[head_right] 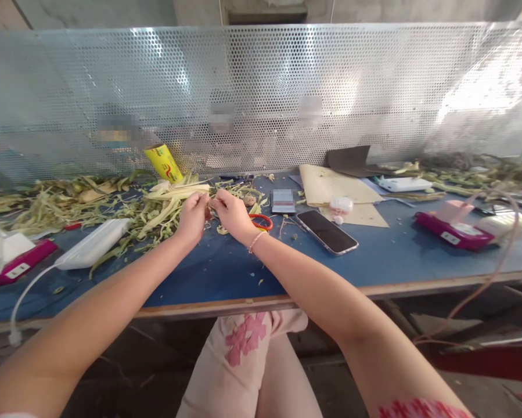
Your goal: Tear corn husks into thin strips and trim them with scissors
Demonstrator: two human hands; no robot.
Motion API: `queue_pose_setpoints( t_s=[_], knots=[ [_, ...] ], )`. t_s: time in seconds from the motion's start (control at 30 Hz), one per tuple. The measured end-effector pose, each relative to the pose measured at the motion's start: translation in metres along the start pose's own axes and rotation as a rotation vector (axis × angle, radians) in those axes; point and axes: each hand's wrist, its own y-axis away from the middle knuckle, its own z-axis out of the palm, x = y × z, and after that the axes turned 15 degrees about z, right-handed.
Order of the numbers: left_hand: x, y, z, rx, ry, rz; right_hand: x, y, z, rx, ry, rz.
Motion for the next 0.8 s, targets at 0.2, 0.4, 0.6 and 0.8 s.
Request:
queue_pose_setpoints(
  t_s=[0.2,0.4,0.6,0.8],
  knots=[
    [0.003,-0.001,-0.006,-0.091,-0.030,0.158,0.004,-0.006,0.000,-0.011,-0.168,0.099],
    [0.001,0.000,-0.007,-0.126,-0.105,0.212,0.009,-0.010,0.001,0.003,-0.234,0.140],
    [0.009,0.001,-0.008,-0.178,-0.142,0.234,0.012,-0.013,0.000,0.005,-0.311,0.183],
    [0.008,0.001,-0.006,-0.173,-0.181,0.248,0.014,-0.017,0.000,-0.056,-0.354,0.227]
  ],
)
